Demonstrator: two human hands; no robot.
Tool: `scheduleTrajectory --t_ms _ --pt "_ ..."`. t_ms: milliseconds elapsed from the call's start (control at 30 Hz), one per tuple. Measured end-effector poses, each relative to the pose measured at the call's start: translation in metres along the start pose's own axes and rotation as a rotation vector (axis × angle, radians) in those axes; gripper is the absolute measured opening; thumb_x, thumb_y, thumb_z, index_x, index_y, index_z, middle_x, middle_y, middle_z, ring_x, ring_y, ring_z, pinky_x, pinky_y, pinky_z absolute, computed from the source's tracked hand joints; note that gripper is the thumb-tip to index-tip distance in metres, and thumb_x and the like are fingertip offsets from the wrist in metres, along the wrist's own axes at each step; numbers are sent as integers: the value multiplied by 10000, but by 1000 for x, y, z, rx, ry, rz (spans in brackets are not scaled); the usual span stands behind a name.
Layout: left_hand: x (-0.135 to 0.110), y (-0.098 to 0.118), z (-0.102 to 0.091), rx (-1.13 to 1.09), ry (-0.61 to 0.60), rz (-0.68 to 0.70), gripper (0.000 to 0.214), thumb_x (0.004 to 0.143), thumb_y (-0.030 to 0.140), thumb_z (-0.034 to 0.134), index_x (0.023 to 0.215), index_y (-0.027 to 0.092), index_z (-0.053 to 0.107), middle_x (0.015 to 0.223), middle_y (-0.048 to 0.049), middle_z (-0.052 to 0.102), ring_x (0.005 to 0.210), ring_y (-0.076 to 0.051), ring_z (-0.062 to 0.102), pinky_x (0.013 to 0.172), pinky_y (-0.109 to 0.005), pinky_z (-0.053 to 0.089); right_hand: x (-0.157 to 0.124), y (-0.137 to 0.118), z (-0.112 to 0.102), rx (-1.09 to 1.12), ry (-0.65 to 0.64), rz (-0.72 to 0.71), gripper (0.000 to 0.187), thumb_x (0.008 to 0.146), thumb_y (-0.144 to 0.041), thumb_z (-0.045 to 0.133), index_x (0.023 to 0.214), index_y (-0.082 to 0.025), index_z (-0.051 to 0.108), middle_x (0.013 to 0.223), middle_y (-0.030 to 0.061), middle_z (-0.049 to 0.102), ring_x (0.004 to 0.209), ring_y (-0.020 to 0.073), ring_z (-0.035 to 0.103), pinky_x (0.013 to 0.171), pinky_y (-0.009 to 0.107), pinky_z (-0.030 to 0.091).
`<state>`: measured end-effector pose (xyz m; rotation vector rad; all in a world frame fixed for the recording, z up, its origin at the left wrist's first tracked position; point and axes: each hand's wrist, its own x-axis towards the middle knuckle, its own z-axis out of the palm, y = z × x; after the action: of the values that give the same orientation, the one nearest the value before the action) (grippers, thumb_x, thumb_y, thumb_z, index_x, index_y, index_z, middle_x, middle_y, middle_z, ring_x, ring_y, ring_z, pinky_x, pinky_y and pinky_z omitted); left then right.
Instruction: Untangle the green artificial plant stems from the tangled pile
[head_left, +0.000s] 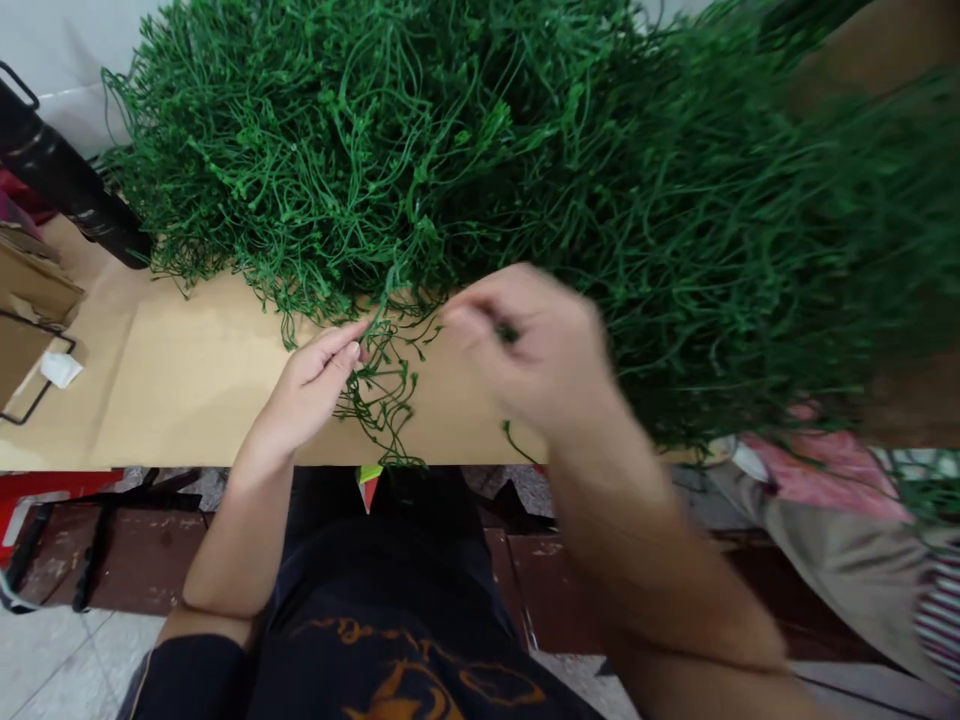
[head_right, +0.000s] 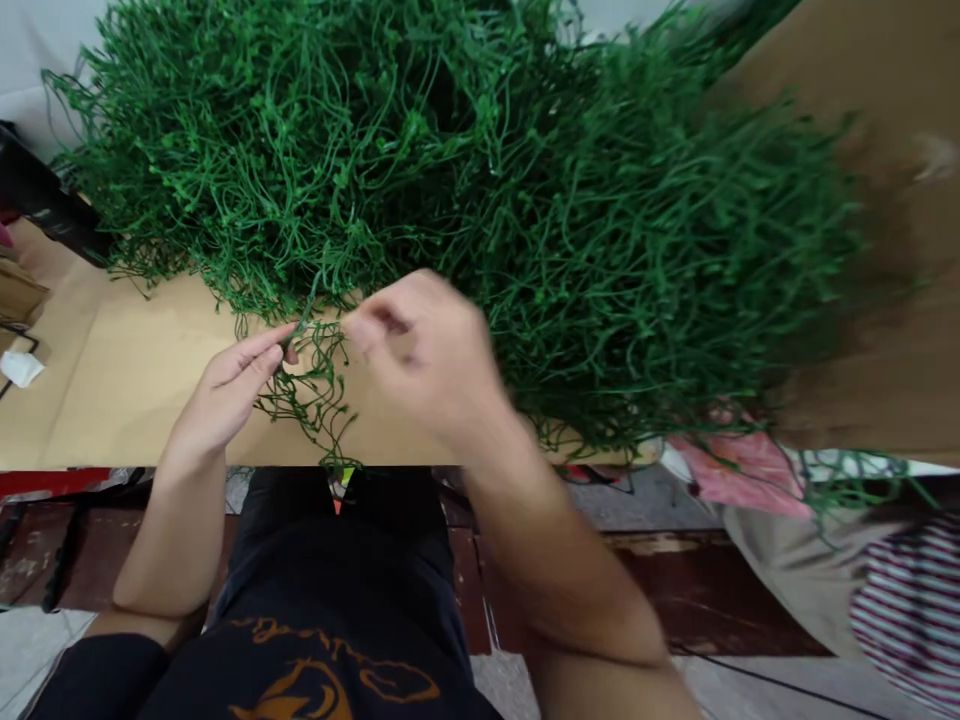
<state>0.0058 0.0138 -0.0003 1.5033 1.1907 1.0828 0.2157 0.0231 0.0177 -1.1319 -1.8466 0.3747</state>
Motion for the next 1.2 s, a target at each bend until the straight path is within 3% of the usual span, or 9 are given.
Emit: scheduleTrajectory --t_ms 67,167,367,633,767,867,1033,1200 --pt "1 2 1 -2 -17 15 282 813 272 568 1074 215 658 995 -34 666 934 -148 598 905 -321 448 -6 -15 32 122 -154 -10 183 798 -340 585 769 -160 596 741 36 598 715 137 545 663 283 419" --pt "-1 3 -2 -59 -9 7 280 794 284 593 1055 210 663 1071 -41 659 980 -161 599 927 -333 444 -10 -21 55 229 -261 38 143 794 -298 591 771 -157 593 752 26 611 710 123 557 658 254 430" --pt "3 -10 -11 -207 57 -37 242 763 267 631 994 209 674 884 -17 691 873 -136 619 874 -308 470 -15 -16 66 258 -312 106 87 764 -224 602 799 -146 588 775 33 602 689 120 546 650 256 427" --pt "9 -15 -9 -337 116 -47 179 736 210 651 913 197 677 937 -13 699 791 -92 606 821 -249 472 -21 -10 82 375 -334 278 198 702 -307 657 792 -149 579 719 14 605 640 116 546 608 247 431" --pt "8 -15 -7 -343 132 -59 157 729 211 656 884 195 675 935 -15 703 762 -85 604 791 -232 477 -21 -11 85 397 -273 263 85 737 -232 595 764 -152 592 674 -4 606 604 90 526 580 225 407" --pt "8 -17 -10 -327 186 -66 147 729 215 654 874 192 665 961 -21 701 744 -84 601 766 -233 481 -22 -10 81 489 -208 290 99 746 -252 590 752 -152 585 678 -2 604 598 83 520 546 214 407" --pt "9 -20 -17 -317 244 -50 111 734 220 652 840 186 659 887 -11 694 722 -78 597 680 -207 464 -25 -2 56 622 -100 375 192 725 -349 651 751 -174 576 656 -11 571 570 80 509 508 217 423" --pt "9 -20 -20 -331 270 -39 148 721 293 674 813 181 643 752 6 667 678 -77 596 603 -185 444 -19 4 27 695 162 368 169 700 -332 687 757 -222 571 710 -4 592 606 96 538 534 246 451"
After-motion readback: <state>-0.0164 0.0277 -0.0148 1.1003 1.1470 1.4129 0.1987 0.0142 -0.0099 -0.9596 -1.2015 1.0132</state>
